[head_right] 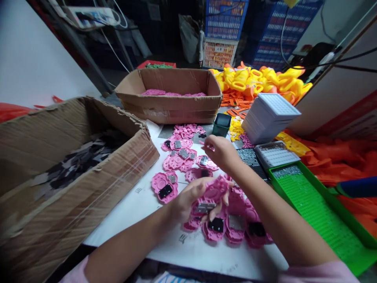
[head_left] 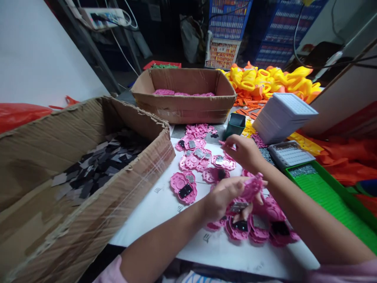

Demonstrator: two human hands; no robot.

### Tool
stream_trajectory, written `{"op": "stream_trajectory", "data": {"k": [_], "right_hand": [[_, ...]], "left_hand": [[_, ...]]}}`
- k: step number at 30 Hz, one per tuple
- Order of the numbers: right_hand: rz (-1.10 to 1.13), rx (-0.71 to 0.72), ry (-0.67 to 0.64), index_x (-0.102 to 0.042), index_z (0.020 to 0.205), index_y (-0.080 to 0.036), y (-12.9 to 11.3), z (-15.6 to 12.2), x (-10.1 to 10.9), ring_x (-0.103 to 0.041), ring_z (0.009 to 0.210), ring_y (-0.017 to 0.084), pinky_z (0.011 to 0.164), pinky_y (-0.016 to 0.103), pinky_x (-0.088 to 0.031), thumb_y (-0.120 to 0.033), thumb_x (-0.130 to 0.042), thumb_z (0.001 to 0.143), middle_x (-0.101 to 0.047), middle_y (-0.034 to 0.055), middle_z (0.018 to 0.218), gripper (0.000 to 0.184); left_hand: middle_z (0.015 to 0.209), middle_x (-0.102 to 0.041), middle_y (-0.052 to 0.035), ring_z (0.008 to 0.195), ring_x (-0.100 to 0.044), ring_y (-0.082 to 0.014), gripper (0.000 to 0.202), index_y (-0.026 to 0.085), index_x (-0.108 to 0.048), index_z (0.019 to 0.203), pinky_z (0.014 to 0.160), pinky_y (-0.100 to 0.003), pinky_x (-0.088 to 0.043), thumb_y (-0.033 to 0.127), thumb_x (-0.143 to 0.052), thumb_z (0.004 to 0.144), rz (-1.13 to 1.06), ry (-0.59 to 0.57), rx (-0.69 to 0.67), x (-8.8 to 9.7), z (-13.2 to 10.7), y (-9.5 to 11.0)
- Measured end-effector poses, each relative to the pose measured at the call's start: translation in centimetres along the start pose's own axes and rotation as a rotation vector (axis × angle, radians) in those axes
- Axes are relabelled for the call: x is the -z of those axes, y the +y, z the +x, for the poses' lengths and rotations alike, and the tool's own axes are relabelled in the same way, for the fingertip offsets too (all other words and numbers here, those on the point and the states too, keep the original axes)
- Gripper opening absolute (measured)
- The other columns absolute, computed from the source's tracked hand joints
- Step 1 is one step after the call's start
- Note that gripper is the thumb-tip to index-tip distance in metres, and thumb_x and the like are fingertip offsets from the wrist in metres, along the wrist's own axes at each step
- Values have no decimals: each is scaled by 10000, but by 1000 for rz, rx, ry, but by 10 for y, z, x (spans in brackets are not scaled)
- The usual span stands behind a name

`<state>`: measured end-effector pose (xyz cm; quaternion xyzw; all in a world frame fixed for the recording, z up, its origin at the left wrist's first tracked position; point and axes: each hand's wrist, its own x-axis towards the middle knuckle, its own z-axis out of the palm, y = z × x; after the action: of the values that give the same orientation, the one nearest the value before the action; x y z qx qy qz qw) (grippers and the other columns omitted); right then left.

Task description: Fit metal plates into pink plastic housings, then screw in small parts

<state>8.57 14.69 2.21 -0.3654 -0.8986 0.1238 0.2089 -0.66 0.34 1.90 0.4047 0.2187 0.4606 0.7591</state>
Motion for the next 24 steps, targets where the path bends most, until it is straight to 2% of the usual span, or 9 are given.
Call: {"op": "stream_trajectory", "data": {"k": [1,2,5,8,11,13,19,21,24], "right_hand": [[109,-12,43,-574,890,-164,-2,-17,9,-607,690,139,615,258,-453,-318,-587,833,-672,52,786,165],[345,-41,117,-563,943,-169,-4,-34,16,-609,642,128,572,248,-464,-337,-605,827,-676,40,765,209],[903,-160,213,-592,1005,-199,-10,-76,32,-647,636,115,535,225,-509,-334,-616,833,-691,24,765,220],[1095,-238,293,-650,981,-212,-12,-102,34,-662,643,110,540,216,-547,-312,-665,799,-702,28,790,209],[1094,-232,433,-665,983,-222,-11,-114,28,-680,721,125,648,247,-597,-271,-729,737,-713,30,841,259],[1027,-187,504,-669,976,-222,-9,-118,26,-683,756,132,690,260,-604,-252,-728,737,-715,31,849,248],[608,115,510,-687,985,-226,-8,-122,31,-651,766,122,675,258,-582,-190,-627,820,-667,49,873,179],[519,170,555,-682,1002,-212,-10,-121,30,-645,762,123,666,253,-576,-168,-610,828,-659,59,867,193],[413,230,609,-672,1005,-199,-11,-120,24,-657,824,150,732,290,-576,-122,-619,810,-686,75,878,216]], "left_hand": [[562,-512,-11,380,-403,-73,633,130,-637,1062,357,-208,-300,675,-476,784,-24,-2,-23,1,1,-1],[584,-535,-19,385,-423,-77,629,128,-623,1086,354,-204,-312,664,-468,796,-59,4,-48,2,2,-3],[780,-630,-82,480,-532,-104,660,117,-573,1158,368,-198,-365,658,-486,790,-162,73,-91,1,3,-6],[872,-657,-107,615,-613,-144,621,103,-557,1173,478,-219,-451,606,-507,811,-193,173,-63,-4,3,-5],[874,-666,-97,725,-645,-178,552,111,-563,1159,603,-257,-500,556,-506,839,-199,265,-42,-11,3,-4],[867,-668,-88,752,-650,-190,524,121,-571,1134,632,-272,-510,551,-506,841,-195,308,-27,-14,5,-4],[850,-656,-47,765,-649,-185,367,162,-557,1050,658,-272,-505,471,-525,856,-140,456,36,-15,10,-13],[882,-650,-32,789,-642,-171,294,177,-544,1033,689,-264,-498,417,-540,862,-116,475,2,-14,10,-16],[914,-640,-14,841,-632,-162,217,194,-531,1010,749,-258,-483,337,-573,853,-100,483,-58,-14,10,-18]]}}
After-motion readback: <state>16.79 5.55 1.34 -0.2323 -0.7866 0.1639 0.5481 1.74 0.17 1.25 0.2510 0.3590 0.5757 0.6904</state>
